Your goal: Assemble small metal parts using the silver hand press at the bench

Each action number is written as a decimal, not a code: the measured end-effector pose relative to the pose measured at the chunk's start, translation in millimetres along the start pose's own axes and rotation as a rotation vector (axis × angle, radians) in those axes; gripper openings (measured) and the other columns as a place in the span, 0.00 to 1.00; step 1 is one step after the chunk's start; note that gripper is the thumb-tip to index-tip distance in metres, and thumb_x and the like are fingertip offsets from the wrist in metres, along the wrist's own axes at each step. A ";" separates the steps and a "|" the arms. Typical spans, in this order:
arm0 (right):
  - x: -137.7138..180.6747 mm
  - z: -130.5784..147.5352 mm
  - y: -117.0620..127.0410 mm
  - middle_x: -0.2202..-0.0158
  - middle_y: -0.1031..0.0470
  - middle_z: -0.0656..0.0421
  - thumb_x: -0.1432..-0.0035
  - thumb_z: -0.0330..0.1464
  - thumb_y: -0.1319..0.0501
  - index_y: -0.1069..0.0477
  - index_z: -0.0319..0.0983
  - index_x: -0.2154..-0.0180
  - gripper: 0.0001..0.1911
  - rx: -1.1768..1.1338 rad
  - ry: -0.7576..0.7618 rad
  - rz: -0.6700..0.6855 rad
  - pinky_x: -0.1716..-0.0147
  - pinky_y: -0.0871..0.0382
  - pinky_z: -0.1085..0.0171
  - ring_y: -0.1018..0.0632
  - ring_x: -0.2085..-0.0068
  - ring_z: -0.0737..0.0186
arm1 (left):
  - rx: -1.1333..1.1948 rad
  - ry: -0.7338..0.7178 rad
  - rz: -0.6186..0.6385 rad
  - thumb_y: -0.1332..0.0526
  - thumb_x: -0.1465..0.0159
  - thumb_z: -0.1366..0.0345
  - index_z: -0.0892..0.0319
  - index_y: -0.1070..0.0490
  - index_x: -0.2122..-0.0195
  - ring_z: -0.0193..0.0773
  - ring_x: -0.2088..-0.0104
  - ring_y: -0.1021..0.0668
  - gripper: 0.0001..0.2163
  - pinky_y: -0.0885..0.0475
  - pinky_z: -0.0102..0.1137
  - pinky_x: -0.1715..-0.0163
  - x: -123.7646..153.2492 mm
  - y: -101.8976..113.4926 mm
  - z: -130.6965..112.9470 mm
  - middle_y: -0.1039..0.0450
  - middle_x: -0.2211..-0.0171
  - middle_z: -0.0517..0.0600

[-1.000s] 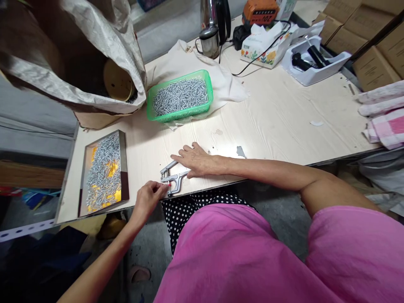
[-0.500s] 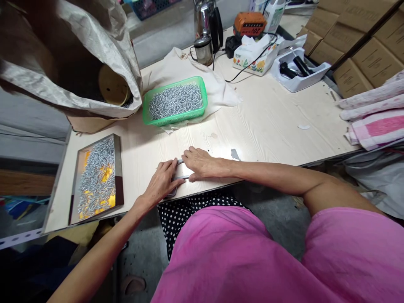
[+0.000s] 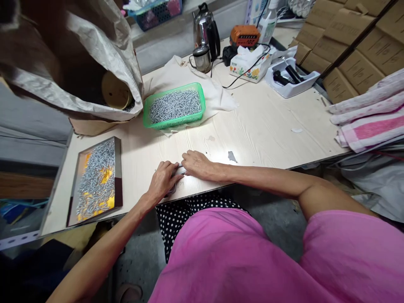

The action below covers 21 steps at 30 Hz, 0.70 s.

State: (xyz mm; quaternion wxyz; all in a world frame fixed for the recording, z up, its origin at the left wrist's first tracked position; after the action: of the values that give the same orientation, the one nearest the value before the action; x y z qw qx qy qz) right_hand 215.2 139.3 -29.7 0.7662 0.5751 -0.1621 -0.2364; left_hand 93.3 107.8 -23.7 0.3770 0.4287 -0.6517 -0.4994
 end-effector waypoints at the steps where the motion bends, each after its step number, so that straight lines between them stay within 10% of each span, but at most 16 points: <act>1: -1.0 -4.3 2.5 0.54 0.24 0.47 0.31 0.39 0.35 0.24 0.34 0.52 0.14 0.007 0.019 -0.024 0.54 0.36 0.56 0.29 0.52 0.50 | -0.008 0.009 -0.024 0.32 0.32 0.61 0.60 0.26 0.46 0.50 0.52 0.24 0.16 0.24 0.44 0.51 2.4 0.7 0.1 0.23 0.54 0.57; 8: -16.2 -37.3 4.1 0.53 0.24 0.48 0.27 0.37 0.42 0.24 0.36 0.48 0.14 -0.074 0.024 -0.042 0.57 0.40 0.58 0.29 0.56 0.53 | 0.004 -0.105 -0.204 0.40 0.27 0.61 0.63 0.37 0.34 0.58 0.31 0.32 0.22 0.33 0.54 0.34 45.6 -16.0 -38.6 0.33 0.33 0.67; 15: -48.2 -46.0 12.5 0.54 0.22 0.51 0.30 0.31 0.40 0.23 0.38 0.56 0.07 -0.059 -0.051 -0.050 0.56 0.46 0.58 0.30 0.52 0.52 | 0.168 -0.108 -0.130 0.43 0.25 0.55 0.60 0.40 0.30 0.57 0.29 0.34 0.26 0.41 0.60 0.29 54.0 -36.6 -58.6 0.31 0.34 0.65; 21: -60.5 35.8 15.9 0.51 0.25 0.51 0.32 0.32 0.37 0.21 0.43 0.52 0.09 0.019 0.314 -0.023 0.59 0.47 0.57 0.33 0.51 0.51 | 0.233 -0.095 -0.131 0.42 0.26 0.50 0.61 0.37 0.31 0.60 0.31 0.31 0.28 0.37 0.59 0.32 53.1 -41.3 -54.2 0.30 0.35 0.67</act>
State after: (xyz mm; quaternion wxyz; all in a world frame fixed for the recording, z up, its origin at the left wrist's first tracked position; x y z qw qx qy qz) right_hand 148.8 147.3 -2.8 0.7739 0.6140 -0.0360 -0.1510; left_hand 132.1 34.9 -48.8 0.2599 0.4870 -0.6931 -0.4636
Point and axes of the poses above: each hand's wrist, its own x-axis away from the middle knuckle, its own y-axis out of the back of the hand, z = x × y, the point moved 7 cm from there along -x, towards the middle knuckle
